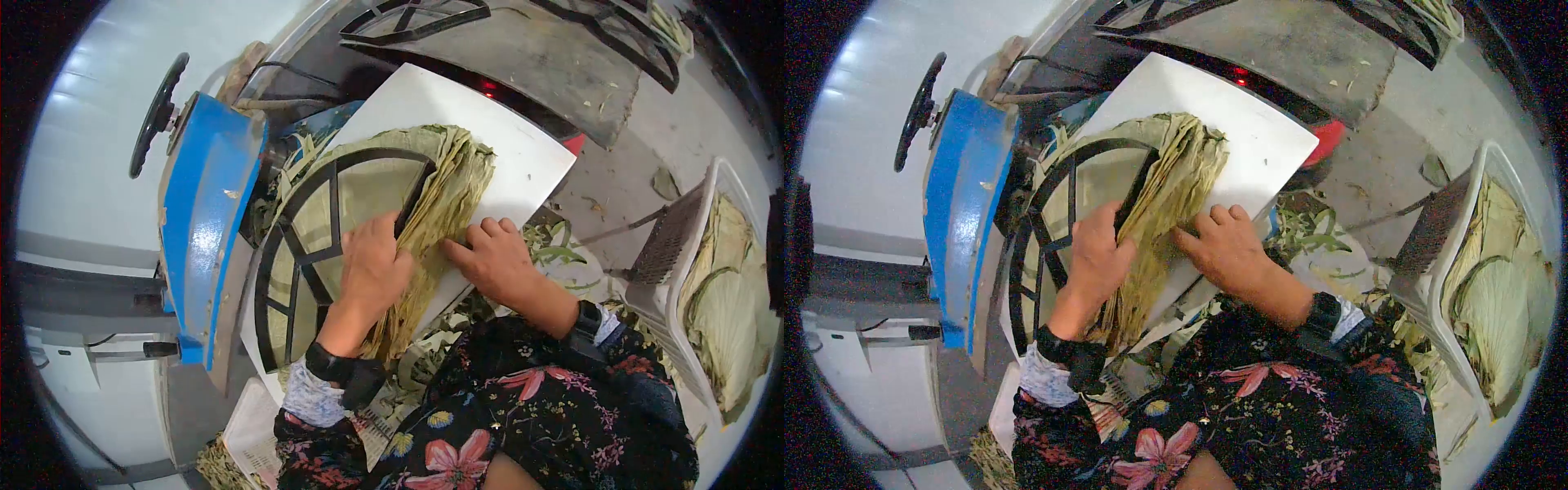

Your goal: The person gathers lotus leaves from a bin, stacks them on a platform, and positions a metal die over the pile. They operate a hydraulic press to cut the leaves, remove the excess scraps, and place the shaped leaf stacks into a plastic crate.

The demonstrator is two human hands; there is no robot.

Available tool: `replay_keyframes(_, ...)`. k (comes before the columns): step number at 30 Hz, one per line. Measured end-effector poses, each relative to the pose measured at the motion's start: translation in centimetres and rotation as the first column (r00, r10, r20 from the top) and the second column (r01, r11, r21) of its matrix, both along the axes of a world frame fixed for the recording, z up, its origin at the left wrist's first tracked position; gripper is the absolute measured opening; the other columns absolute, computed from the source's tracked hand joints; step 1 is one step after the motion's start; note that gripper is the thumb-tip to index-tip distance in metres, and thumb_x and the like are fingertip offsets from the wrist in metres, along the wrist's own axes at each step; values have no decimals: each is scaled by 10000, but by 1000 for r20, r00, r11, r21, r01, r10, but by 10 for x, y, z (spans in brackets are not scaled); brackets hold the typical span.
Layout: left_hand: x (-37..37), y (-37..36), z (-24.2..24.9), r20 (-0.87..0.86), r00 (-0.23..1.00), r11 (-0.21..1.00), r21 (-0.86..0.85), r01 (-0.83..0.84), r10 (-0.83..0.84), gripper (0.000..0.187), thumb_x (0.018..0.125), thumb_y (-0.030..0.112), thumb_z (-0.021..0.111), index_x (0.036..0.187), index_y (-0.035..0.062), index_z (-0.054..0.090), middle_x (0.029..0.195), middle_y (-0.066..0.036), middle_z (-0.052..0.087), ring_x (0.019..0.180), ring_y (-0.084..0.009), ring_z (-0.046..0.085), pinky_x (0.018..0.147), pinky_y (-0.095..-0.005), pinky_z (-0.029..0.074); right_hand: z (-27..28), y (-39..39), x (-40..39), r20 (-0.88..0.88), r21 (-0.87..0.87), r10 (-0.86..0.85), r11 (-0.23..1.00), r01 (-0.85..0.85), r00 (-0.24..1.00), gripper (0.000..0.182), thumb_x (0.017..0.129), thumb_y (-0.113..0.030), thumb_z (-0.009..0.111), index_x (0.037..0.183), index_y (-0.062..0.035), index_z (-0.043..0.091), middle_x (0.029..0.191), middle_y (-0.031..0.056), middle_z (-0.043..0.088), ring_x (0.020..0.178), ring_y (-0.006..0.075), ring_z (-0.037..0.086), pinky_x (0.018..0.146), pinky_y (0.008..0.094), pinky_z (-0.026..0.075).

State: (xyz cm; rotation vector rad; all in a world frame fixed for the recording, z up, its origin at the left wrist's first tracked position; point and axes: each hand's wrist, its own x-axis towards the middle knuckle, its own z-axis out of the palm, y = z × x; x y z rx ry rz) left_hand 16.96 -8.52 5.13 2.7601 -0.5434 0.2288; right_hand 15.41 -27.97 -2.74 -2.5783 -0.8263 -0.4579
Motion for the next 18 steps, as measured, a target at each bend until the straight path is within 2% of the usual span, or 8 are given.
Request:
replay_keyframes(1, 3, 1, -4, 5, 1000, 1000, 1, -5, 5, 379, 724, 77, 504, 1096, 0, 498, 985, -193, 562, 961, -366, 509, 851, -466, 349, 1, -1, 0, -10, 7, 5, 1000, -5, 1000, 326, 709, -193, 580, 1035, -195, 597, 823, 32, 505, 786, 213, 496, 668, 358, 364)
replay_keyframes(3, 9, 2, -21, 45, 998, 986, 156, -53, 46, 315, 734, 94, 519, 1034, -3, 504, 950, -169, 572, 917, -353, 525, 810, -468, 355, 1, 0, 1, -3, 15, 14, 1000, -14, 1000, 326, 708, -189, 580, 1034, -193, 598, 815, 29, 505, 780, 210, 495, 663, 358, 364)
replay_keyframes(4, 9, -1, -26, 48, 998, 986, 157, -54, 47, 315, 734, 94, 519, 1034, -3, 504, 950, -169, 572, 917, -353, 525, 810, -468, 355, 0, -1, 1, 3, 25, 16, 1000, -16, 1000, 326, 707, -186, 579, 1032, -192, 598, 806, 26, 505, 775, 208, 494, 659, 359, 364)
replay_keyframes(6, 9, -7, -32, 94, 994, 945, 318, -77, 49, 273, 737, 124, 552, 979, 5, 504, 919, -143, 578, 887, -330, 536, 782, -462, 357, -5, -2, 2, 12, 40, 7, 999, -7, 1000, 319, 708, -183, 577, 1026, -189, 599, 797, 25, 505, 772, 207, 495, 653, 359, 364)
replay_keyframes(9, 8, -8, -33, 121, 993, 930, 364, -39, -6, 368, 732, 172, 593, 1037, -8, 493, 921, -134, 574, 892, -301, 541, 781, -450, 357, -2, -1, 1, 16, 49, -6, 999, 5, 1000, 323, 708, -179, 575, 1030, -187, 601, 784, 22, 504, 765, 204, 496, 642, 358, 362)
replay_keyframes(13, 6, -12, -28, 180, 982, 944, 329, -12, -51, 482, 726, 202, 616, 1124, -24, 464, 942, -137, 574, 884, -301, 544, 786, -444, 361, -2, 1, 3, 50, 30, -17, 999, 15, 999, 366, 712, -174, 570, 1077, -186, 603, 785, 19, 505, 746, 197, 497, 626, 348, 358)
replay_keyframes(16, 7, -10, -30, 140, 990, 946, 324, -14, -33, 573, 725, 213, 622, 1198, -41, 422, 979, -158, 573, 905, -313, 545, 801, -446, 365, -2, 0, 4, 74, 27, -11, 1000, 9, 997, 389, 719, -179, 565, 1106, -194, 606, 786, 15, 507, 732, 193, 497, 622, 340, 357)
replay_keyframes(18, 11, -9, -26, -62, 997, 943, 331, -21, 44, 587, 734, 148, 593, 1244, -58, 387, 997, -225, 560, 958, -367, 531, 843, -480, 373, -4, 1, 3, 79, 36, -18, 999, 15, 997, 387, 721, -181, 565, 1106, -194, 608, 791, 14, 509, 735, 192, 499, 620, 341, 357)
